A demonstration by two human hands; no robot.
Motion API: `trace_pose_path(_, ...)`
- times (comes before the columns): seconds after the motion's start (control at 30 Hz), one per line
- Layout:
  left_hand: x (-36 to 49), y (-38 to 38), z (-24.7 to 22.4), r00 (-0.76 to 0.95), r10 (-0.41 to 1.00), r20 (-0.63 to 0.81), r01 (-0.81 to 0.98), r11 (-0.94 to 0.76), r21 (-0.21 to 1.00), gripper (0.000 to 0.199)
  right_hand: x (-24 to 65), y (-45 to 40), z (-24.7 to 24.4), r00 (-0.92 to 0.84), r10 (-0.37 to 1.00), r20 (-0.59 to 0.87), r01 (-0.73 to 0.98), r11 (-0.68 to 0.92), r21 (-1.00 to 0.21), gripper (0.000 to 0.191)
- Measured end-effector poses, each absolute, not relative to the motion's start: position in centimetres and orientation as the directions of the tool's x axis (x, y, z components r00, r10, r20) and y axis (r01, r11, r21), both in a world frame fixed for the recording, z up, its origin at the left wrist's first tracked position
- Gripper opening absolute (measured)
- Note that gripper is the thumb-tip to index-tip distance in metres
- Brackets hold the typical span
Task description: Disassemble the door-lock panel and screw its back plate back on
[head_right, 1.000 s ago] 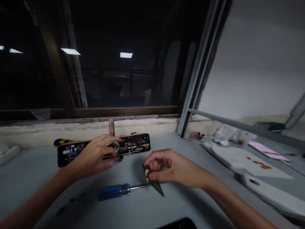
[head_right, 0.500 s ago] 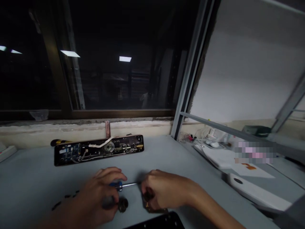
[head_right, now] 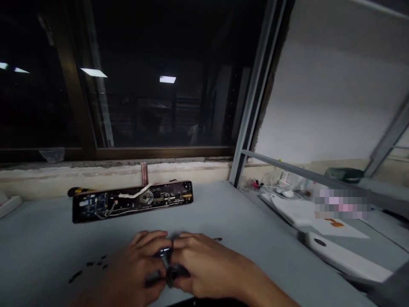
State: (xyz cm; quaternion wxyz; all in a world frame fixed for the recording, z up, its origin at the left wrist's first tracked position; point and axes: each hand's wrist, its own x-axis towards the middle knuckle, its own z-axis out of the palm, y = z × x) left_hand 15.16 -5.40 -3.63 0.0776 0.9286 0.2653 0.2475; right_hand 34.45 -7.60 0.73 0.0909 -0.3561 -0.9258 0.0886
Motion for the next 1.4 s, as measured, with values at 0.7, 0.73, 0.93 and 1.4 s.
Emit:
trace_pose_path(0.7, 5.6, -3.2, -1.2, 0.504, 0.501, 0.704, 0.61, -0.783, 0.12, 0.014, 37.5, -8.7, -0.8, -0.555, 0.83, 0.054, 0.79, 0.547, -0.279, 0.016)
trace_pose_path(0.73, 5.3, -3.3, -1.4, 0.494, 0.5, 0.711, 0.616, -0.779, 0.119, 0.014, 37.7, -8.8, -1.1, -0.551, 0.834, 0.025, 0.792, 0.532, -0.3, 0.013)
trace_pose_path(0.93, 5.0, -3.3, -1.4, 0.533, 0.505, 0.679, 0.636, -0.768, 0.073, 0.013, 38.1, -9.3, -1.5, -0.507, 0.86, -0.05, 0.816, 0.461, -0.35, 0.015)
trace_pose_path(1.4, 2.3, -1.0, -0.6, 0.406, 0.518, 0.753, 0.701, -0.705, 0.107, 0.012, 34.8, -8.8, -0.2, -0.59, 0.806, -0.042, 0.754, 0.532, -0.387, 0.011)
